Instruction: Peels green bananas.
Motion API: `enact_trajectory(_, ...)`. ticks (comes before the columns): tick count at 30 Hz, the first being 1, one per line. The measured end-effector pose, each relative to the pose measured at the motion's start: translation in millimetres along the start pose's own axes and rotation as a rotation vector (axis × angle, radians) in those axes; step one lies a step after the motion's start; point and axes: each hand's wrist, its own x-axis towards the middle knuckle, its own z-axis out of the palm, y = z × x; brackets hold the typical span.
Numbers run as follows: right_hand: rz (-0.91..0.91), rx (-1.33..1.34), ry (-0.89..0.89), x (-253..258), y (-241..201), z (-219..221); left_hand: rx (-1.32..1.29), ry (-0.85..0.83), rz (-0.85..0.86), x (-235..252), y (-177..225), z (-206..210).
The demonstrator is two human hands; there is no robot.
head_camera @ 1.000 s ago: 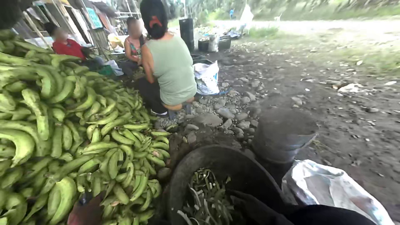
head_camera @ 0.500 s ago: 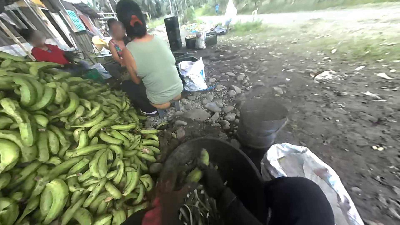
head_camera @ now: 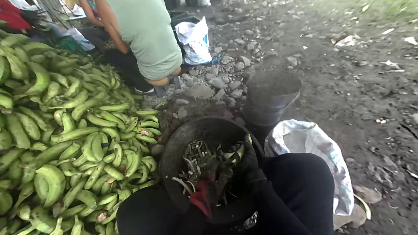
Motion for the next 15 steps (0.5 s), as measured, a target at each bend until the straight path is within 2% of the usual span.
enact_trajectory(5,0.001,-0.016,0.086,-4,8,0,0.026,-0.017,0.007,2,-2,1)
enact_trajectory(11,0.081,0.006,0.034,-4,16,0,0.029,0.000,0.070,3,-16,1)
enact_trajectory(12,0.091,0.007,0.020,-6,17,1,0.028,0.008,0.046,4,-22,0)
enact_trajectory(15,0.123,-0.020,-0.033,-13,16,9,0.056,0.021,-0.176,13,-42,-7)
